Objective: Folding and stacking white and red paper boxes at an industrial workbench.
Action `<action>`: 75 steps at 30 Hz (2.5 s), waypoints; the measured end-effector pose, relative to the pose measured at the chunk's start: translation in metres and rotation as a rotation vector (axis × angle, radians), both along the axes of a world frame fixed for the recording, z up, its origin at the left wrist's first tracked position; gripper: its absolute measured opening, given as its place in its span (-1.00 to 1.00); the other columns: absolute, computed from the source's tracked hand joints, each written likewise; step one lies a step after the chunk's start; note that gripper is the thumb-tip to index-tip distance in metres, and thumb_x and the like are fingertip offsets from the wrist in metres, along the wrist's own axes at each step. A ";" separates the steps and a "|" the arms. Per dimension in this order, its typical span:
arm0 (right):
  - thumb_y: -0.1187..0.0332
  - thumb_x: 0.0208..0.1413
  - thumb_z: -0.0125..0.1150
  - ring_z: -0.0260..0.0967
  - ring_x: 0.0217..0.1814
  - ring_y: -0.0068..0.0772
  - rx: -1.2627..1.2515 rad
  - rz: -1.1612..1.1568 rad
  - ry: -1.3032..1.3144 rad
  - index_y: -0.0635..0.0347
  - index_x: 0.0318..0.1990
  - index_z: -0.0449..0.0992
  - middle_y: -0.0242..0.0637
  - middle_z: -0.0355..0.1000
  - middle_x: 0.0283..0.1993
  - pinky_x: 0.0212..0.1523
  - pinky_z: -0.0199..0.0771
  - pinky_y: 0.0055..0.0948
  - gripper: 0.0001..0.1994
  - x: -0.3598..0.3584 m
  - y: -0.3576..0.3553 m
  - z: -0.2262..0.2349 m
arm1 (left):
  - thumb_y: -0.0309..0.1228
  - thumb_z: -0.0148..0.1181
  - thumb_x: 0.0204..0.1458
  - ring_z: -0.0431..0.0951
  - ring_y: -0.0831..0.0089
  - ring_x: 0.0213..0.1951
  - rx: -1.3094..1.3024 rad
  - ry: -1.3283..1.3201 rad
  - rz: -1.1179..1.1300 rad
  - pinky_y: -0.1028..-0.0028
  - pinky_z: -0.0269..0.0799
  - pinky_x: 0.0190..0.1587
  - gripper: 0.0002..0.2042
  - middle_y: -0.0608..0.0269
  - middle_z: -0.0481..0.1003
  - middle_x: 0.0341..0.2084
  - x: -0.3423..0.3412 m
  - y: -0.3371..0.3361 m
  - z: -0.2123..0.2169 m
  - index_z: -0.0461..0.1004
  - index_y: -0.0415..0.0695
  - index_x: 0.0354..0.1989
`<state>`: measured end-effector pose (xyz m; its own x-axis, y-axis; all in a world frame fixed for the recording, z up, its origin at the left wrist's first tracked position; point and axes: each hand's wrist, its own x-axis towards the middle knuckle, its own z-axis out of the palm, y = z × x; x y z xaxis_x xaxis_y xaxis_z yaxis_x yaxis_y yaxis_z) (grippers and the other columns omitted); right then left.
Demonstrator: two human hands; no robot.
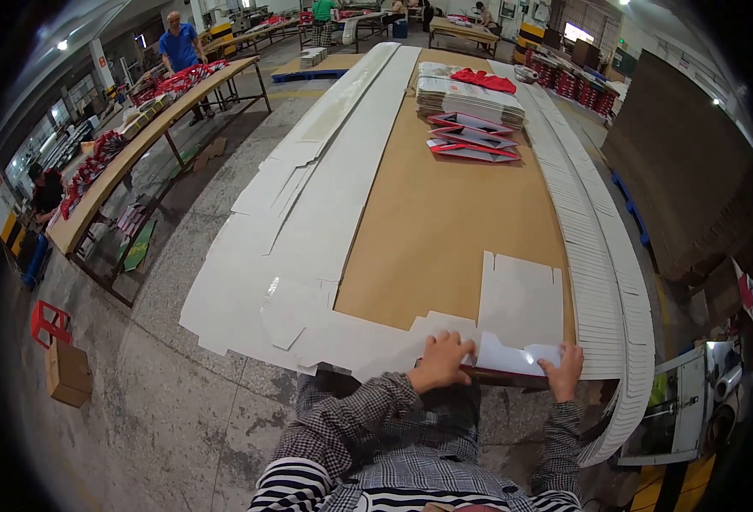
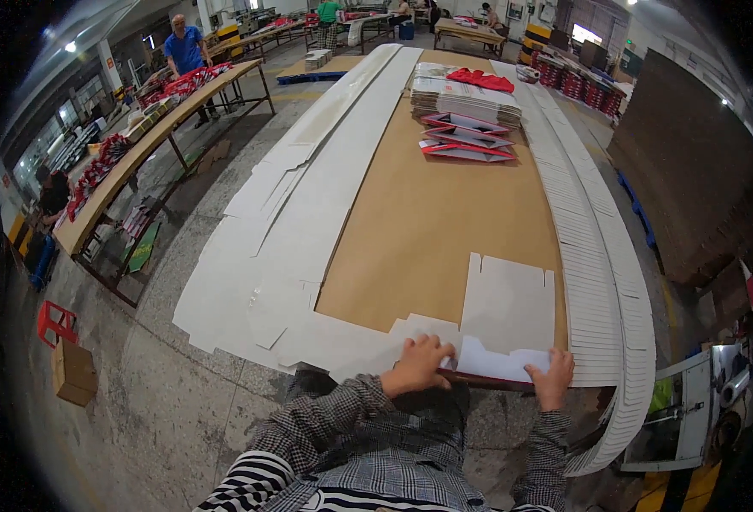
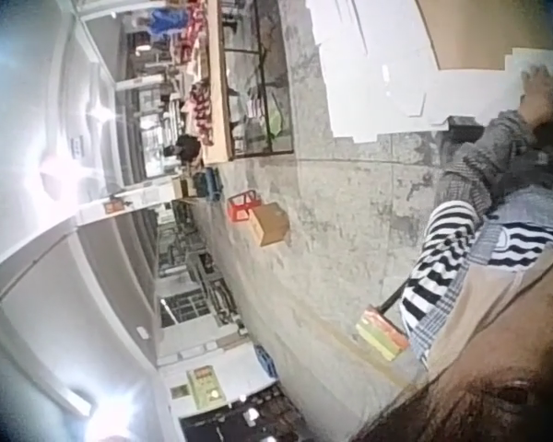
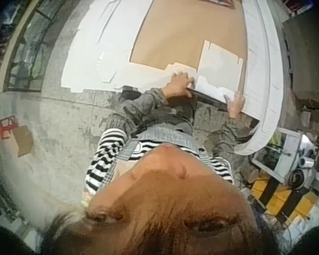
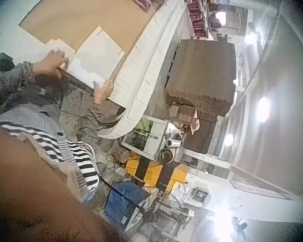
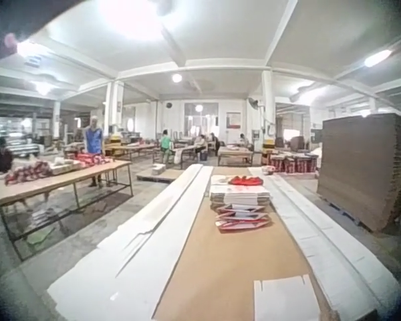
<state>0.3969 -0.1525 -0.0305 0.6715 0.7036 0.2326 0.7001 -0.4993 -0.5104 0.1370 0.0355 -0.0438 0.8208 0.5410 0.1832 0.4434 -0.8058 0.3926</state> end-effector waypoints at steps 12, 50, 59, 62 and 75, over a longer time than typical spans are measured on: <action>0.63 -0.04 0.09 0.35 -0.01 -0.05 0.205 0.623 -0.199 0.24 -0.20 0.54 -0.16 0.44 -0.10 -0.02 0.38 -0.20 -0.77 -0.049 0.036 -0.019 | -0.40 0.13 0.02 0.06 -0.12 0.37 0.195 -0.197 -0.032 -0.38 -0.17 0.25 -0.48 0.03 0.18 0.33 -0.003 -0.060 -0.032 0.35 0.14 0.24; 0.62 -0.10 0.23 0.33 0.29 0.05 -0.074 0.602 0.300 0.23 -0.40 0.36 -0.01 0.43 0.15 0.26 0.34 -0.21 -0.84 0.018 -0.011 0.002 | -0.43 0.28 -0.19 0.07 -0.10 0.36 0.254 0.064 0.161 -0.26 -0.11 0.32 -0.33 -0.07 0.16 0.30 -0.148 0.000 -0.005 0.30 -0.09 0.23; 0.58 -0.02 0.14 0.04 0.49 0.05 -0.137 0.684 -0.346 -0.08 -0.10 0.66 -0.07 0.23 0.37 0.45 -0.10 0.05 -0.64 -0.072 0.006 -0.010 | -0.51 0.21 -0.15 0.57 0.04 -0.29 0.014 0.158 -0.070 0.15 0.47 -0.20 -0.76 0.04 0.54 -0.54 -0.154 0.062 0.023 0.55 -0.14 -0.23; 0.53 0.03 0.13 -0.03 0.52 0.05 -0.027 0.624 -0.319 -0.23 0.03 0.63 -0.06 0.15 0.41 0.47 -0.18 0.07 -0.56 -0.066 -0.001 -0.031 | -0.48 0.25 -0.16 0.53 0.06 -0.20 -0.084 0.083 0.203 0.17 0.45 -0.15 -0.75 0.02 0.53 -0.41 -0.131 0.072 0.018 0.54 -0.13 -0.23; 0.01 0.01 0.40 0.21 0.25 0.08 0.196 0.250 -0.250 0.23 -0.04 0.59 -0.02 0.26 0.28 0.27 0.13 -0.06 -0.51 -0.084 0.041 -0.011 | -0.25 0.40 -0.14 0.38 0.18 -0.20 -0.216 -0.319 0.058 0.19 0.25 -0.15 -0.78 0.21 0.44 -0.33 -0.094 0.026 -0.020 0.58 -0.10 -0.40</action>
